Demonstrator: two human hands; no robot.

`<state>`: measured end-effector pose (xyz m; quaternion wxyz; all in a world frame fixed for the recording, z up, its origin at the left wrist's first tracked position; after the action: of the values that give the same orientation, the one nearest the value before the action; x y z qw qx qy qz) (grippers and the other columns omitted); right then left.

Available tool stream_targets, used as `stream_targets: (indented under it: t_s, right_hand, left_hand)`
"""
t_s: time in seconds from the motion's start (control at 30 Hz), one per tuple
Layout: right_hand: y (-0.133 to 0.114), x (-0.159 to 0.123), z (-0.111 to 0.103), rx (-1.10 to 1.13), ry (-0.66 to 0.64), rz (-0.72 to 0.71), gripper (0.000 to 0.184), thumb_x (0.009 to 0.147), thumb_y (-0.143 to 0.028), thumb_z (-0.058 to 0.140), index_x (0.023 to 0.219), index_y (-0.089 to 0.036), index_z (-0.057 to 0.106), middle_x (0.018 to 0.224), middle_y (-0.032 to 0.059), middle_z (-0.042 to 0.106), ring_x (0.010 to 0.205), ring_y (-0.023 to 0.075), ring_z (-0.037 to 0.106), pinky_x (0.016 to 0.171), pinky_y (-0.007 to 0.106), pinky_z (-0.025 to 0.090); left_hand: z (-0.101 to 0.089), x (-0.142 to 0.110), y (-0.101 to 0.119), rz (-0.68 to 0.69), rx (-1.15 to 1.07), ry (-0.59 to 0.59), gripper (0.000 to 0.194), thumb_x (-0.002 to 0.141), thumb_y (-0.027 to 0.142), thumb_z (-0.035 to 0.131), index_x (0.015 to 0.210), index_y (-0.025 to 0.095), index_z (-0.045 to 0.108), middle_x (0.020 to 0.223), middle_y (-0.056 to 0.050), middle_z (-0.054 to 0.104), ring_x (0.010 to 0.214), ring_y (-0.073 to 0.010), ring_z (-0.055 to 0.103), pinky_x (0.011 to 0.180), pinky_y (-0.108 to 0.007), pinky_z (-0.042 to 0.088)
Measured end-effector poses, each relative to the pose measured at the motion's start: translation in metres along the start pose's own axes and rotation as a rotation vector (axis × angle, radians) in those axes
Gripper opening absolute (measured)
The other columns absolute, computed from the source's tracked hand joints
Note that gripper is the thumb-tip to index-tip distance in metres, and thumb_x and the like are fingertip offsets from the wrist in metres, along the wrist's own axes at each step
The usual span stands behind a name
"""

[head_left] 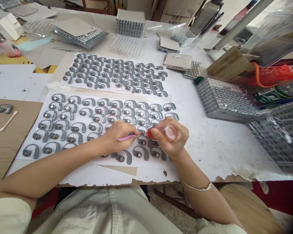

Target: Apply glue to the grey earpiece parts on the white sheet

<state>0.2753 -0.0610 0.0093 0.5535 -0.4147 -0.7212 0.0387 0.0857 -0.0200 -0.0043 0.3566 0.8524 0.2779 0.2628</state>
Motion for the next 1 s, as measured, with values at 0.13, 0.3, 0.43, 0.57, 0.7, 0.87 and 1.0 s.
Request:
stream_targets:
  t_s: [0.13,0.3,0.43,0.57,0.7,0.87,1.0]
  right_hand:
    - [0.0,-0.001,0.001,-0.001,0.006,0.0,0.014,0.074,-0.015,0.071,0.072,-0.02,0.058,0.06,-0.0021,0.058,0.05,0.0105,0.052,0.047,0.026,0.044]
    - [0.001,-0.003,0.002,0.016,0.008,0.013,0.014,0.073,-0.014,0.071,0.073,-0.02,0.059,0.061,-0.0016,0.059,0.051,0.0106,0.053,0.049,0.027,0.045]
    - [0.001,-0.003,0.002,0.02,0.01,0.009,0.013,0.074,-0.015,0.071,0.073,-0.021,0.059,0.061,-0.0019,0.06,0.051,0.0105,0.053,0.048,0.027,0.045]
    - [0.001,-0.002,0.002,0.015,0.01,0.011,0.013,0.074,-0.014,0.07,0.073,-0.021,0.059,0.062,-0.002,0.06,0.051,0.0106,0.053,0.048,0.027,0.045]
    - [0.0,-0.003,0.003,0.009,0.019,0.008,0.014,0.074,-0.015,0.071,0.072,-0.021,0.058,0.061,-0.002,0.059,0.051,0.0105,0.053,0.047,0.027,0.045]
    - [0.005,-0.002,-0.002,0.048,0.054,0.126,0.013,0.076,-0.024,0.071,0.07,-0.021,0.059,0.06,-0.0018,0.06,0.051,0.0115,0.054,0.047,0.028,0.046]
    - [0.035,0.009,-0.031,0.162,0.372,0.378,0.024,0.077,-0.035,0.068,0.062,-0.021,0.055,0.057,-0.0019,0.053,0.047,0.0115,0.055,0.041,0.026,0.044]
  left_hand:
    - [-0.001,0.0,0.002,-0.021,-0.018,-0.009,0.012,0.078,0.011,0.061,0.081,0.016,0.072,0.073,-0.002,0.073,0.065,-0.0155,0.067,0.067,-0.027,0.049]
    - [-0.002,0.001,0.004,-0.063,-0.038,-0.036,0.014,0.078,0.01,0.06,0.083,0.015,0.073,0.071,-0.002,0.072,0.065,-0.0155,0.065,0.067,-0.027,0.048]
    - [-0.002,0.001,0.004,-0.082,-0.046,-0.043,0.015,0.079,0.011,0.06,0.083,0.015,0.073,0.071,-0.002,0.072,0.065,-0.0156,0.065,0.067,-0.027,0.048]
    - [-0.001,0.001,0.003,-0.068,-0.037,-0.046,0.014,0.079,0.011,0.059,0.082,0.015,0.073,0.07,-0.002,0.071,0.063,-0.0153,0.064,0.067,-0.027,0.048]
    - [-0.001,0.001,0.003,-0.059,-0.015,-0.042,0.014,0.079,0.013,0.06,0.083,0.016,0.073,0.07,-0.001,0.072,0.063,-0.015,0.064,0.069,-0.028,0.048]
    - [-0.001,-0.001,0.004,-0.055,0.001,-0.041,0.014,0.08,0.014,0.059,0.084,0.016,0.072,0.074,-0.002,0.073,0.065,-0.0154,0.066,0.072,-0.029,0.049]
    - [0.001,-0.004,0.001,0.015,0.033,-0.033,0.013,0.082,0.014,0.057,0.085,0.016,0.07,0.084,-0.003,0.075,0.074,-0.0175,0.069,0.08,-0.033,0.048]
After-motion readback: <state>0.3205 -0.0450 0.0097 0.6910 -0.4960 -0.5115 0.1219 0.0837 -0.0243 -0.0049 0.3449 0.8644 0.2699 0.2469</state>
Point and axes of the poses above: each hand's wrist, its own x-axis towards the middle knuckle, its own z-axis out of the palm, y = z × x, the point moved 1 cm from there along x, towards the middle knuckle
